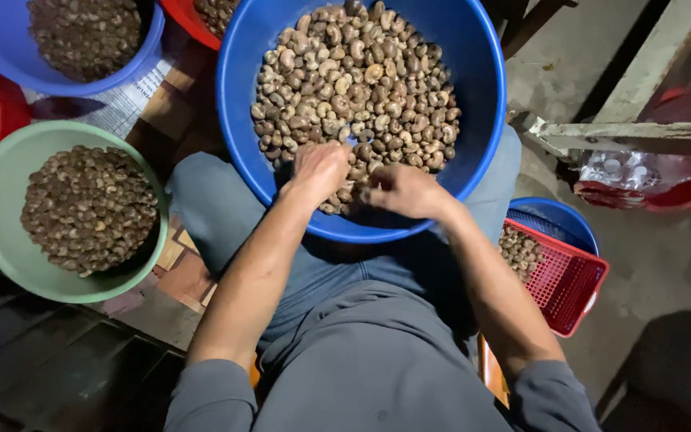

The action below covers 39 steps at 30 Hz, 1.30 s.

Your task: The person sorts brown nuts in a large blue basin resting on their lap, picking up individual nuts and transferring them into a red basket to the right. The person continues this sorting process throughout the video.

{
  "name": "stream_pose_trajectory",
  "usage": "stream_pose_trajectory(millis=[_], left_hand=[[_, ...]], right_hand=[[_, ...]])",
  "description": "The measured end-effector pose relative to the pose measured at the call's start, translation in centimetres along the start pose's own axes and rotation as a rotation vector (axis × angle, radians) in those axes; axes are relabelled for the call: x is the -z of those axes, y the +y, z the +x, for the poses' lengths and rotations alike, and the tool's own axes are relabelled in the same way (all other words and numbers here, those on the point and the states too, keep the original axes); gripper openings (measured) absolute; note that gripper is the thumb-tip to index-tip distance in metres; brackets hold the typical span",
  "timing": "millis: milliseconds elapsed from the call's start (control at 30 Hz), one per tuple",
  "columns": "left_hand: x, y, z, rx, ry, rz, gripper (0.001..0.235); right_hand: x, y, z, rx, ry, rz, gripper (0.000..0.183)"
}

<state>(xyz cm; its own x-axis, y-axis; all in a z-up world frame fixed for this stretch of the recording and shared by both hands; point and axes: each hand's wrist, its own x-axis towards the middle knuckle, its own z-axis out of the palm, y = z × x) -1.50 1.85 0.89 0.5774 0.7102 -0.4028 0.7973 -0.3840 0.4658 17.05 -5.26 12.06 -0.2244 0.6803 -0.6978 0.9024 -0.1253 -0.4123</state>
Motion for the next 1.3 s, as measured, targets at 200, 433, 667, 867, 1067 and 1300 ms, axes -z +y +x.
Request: stream_pose_trajectory(millis=[200, 433, 667, 867, 1067, 1300], left_hand=[[-3.3, -1.5, 1.6, -0.023, 0.027, 0.076, 0.031], [6.1, 1.5, -2.6, -0.001, 0.080, -0.764, 0.026], [6.1, 0.7, -1.2, -0.200, 0.148, -1.343, 0.035], [6.7, 0.8, -2.8, -0.160, 0.067, -1.057, 0.029], [6.1, 1.3, -3.1, 0.055, 0.015, -0.316, 0.042], [0.4, -1.3, -1.0, 0.186, -0.156, -0.038, 0.038]], right_hand=[[-0.3, 2.8, 0.1, 0.254, 0.183, 1.558, 0.018], [-2.0, 3.1, 1.7, 0.178, 0.439, 1.221, 0.031], [-4.5, 2.1, 5.6, 0.088, 0.317, -0.055, 0.054], [-6.3, 3.1, 8.6, -0.077, 0.062, -0.316, 0.083], [-7.2, 3.2, 8.0, 0.029, 0.371, -0.419, 0.037], [-3.2, 0.6, 4.0, -0.053, 0.362, -0.054, 0.041]])
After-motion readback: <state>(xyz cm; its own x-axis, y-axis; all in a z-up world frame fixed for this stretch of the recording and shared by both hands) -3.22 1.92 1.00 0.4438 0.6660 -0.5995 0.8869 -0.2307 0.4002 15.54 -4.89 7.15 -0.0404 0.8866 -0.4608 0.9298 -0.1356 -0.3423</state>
